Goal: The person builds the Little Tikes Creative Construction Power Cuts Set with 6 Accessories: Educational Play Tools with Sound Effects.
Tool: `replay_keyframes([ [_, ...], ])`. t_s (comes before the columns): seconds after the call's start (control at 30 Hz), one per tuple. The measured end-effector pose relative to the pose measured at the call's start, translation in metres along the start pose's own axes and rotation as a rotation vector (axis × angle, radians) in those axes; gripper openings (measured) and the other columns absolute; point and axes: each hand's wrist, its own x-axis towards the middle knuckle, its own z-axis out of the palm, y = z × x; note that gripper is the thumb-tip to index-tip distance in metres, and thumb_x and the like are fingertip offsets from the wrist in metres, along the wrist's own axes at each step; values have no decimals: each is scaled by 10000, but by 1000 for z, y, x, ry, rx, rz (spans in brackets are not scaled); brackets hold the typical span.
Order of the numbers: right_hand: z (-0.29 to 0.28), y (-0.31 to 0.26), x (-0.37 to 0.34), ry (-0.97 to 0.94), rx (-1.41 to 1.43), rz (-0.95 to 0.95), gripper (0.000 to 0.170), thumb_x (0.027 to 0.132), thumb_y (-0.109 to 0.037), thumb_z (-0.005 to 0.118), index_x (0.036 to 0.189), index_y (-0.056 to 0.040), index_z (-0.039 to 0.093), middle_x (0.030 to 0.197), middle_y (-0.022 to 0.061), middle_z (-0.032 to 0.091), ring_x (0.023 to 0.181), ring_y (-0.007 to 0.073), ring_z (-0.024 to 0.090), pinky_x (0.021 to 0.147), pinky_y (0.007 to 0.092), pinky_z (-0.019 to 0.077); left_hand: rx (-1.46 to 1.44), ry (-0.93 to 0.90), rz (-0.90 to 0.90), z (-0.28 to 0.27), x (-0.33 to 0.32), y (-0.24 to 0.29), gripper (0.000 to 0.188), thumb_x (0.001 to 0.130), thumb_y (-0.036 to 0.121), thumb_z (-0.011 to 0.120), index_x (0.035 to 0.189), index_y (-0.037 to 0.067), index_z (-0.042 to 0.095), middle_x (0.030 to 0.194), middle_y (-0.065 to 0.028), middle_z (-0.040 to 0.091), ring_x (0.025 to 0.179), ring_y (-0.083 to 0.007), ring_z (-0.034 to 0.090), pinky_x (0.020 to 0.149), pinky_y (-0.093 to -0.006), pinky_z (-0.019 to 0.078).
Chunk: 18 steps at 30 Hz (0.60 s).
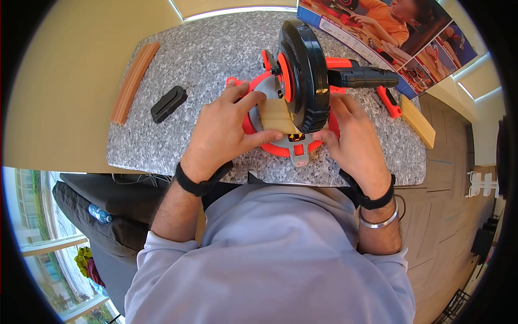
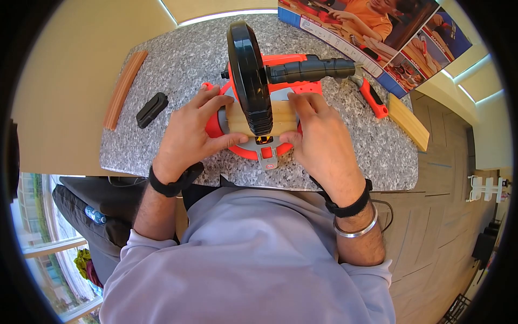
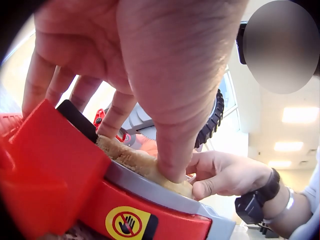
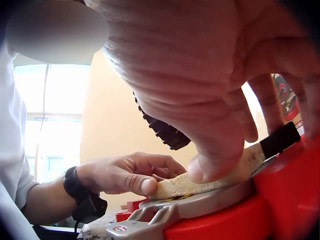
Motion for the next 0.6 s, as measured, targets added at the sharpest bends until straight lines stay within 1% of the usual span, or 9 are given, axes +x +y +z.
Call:
replay_keyframes([
  [0.17, -1, -1, 0, -2, -8, 5, 600, 799, -127, 898, 1340, -10, 664, 1284, 183, 668, 1075, 441, 700, 923, 502, 579, 4, -1, -7, 1, 0, -1, 727, 768, 572, 927, 1271, 87, 728, 1392, -260, 678, 1230, -473, 695, 988, -513, 602],
  [0.6, 1, 0, -1, 3, -6, 7, 586, 819, -120, 880, 1349, -5, 659, 1278, 185, 666, 1050, 443, 699, 906, 507, 578, 26, 7, -5, 3, 0, 0, 738, 757, 595, 925, 1252, 84, 729, 1382, -256, 680, 1225, -461, 702, 979, -503, 607],
])
